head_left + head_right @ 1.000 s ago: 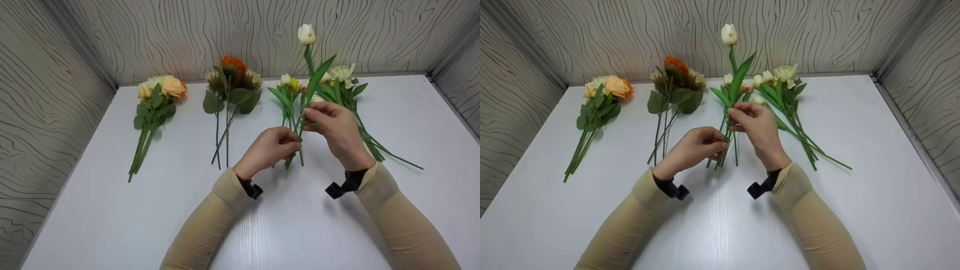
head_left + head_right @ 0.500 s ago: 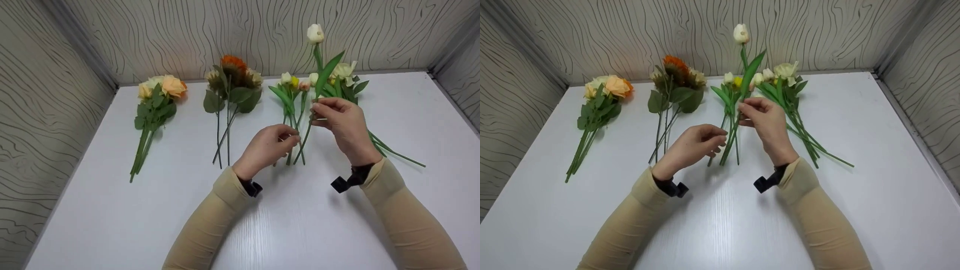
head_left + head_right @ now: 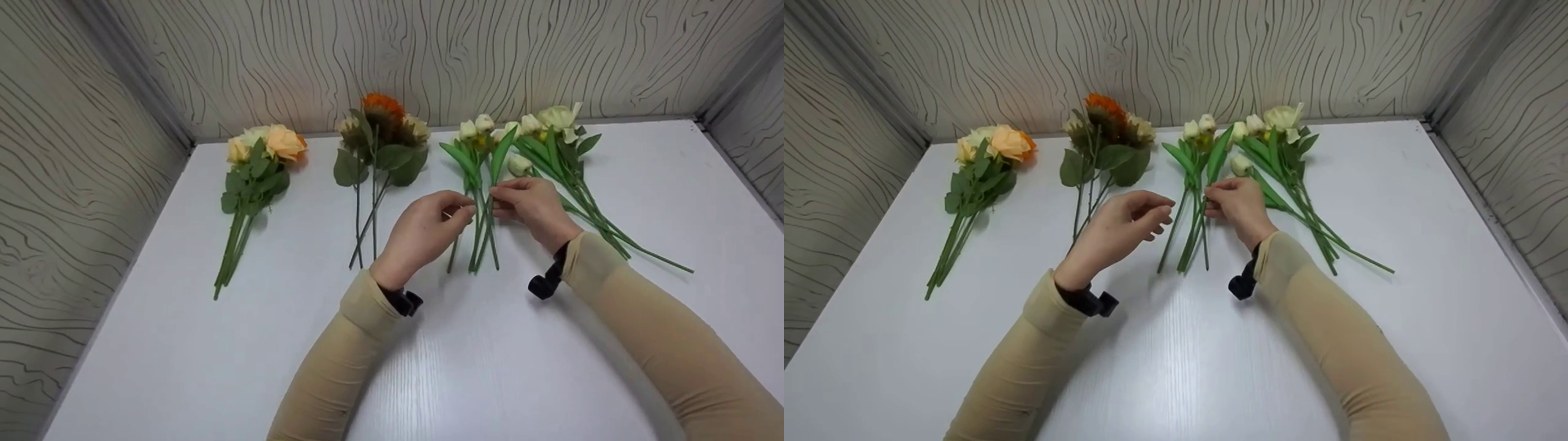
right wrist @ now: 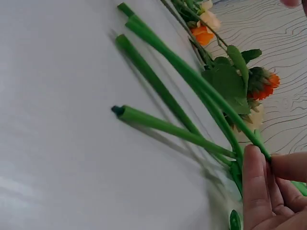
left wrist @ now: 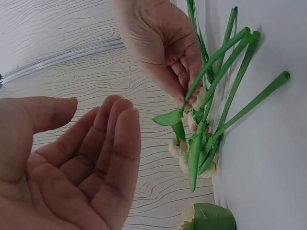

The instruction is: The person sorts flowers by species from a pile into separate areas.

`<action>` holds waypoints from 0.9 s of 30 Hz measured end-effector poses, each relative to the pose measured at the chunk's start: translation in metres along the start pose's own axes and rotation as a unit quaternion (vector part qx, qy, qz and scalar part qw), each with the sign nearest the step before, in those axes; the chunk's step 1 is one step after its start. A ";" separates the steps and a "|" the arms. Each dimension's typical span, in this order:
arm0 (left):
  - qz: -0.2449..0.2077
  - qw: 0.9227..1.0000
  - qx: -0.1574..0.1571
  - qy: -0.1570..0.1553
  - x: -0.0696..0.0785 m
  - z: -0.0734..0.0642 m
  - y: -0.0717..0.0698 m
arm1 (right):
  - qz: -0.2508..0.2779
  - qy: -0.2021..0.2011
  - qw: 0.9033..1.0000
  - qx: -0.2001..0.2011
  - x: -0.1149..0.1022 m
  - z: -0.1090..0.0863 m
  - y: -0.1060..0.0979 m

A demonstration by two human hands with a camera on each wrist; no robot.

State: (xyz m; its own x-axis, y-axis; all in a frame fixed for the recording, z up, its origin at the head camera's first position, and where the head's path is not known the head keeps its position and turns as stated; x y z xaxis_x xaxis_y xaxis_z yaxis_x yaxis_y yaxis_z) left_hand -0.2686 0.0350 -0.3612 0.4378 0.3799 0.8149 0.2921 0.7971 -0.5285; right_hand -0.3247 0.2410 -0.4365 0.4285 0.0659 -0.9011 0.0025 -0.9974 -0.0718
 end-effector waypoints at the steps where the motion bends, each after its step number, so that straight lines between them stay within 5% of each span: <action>1: 0.001 1.000 -0.001 0.000 0.000 0.000 0.001 | -0.014 -0.001 1.000 0.004 0.001 0.002 -0.001; 11: 0.002 1.000 -0.013 0.007 0.002 -0.002 0.006 | -0.068 -0.013 0.997 0.030 0.002 0.007 -0.008; 27: 0.005 1.000 -0.024 0.011 0.002 -0.003 0.012 | -0.079 -0.025 0.996 0.028 0.003 0.000 -0.020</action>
State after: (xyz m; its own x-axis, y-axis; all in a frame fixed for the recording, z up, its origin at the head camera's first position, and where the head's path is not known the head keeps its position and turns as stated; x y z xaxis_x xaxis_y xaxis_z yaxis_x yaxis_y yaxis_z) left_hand -0.2618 0.0443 -0.3667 0.4592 0.3767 0.8045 0.3279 0.7698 -0.5476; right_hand -0.3232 0.2607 -0.4382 0.3816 0.2248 -0.8966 0.0161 -0.9714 -0.2367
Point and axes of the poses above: each hand's wrist, its own z-axis towards the middle knuckle, its own y-axis out of the palm, x = y × z, the point moved 7 cm from there along z, towards the middle knuckle, and after that the axes turned 9 degrees about y, right-handed, at the moved point
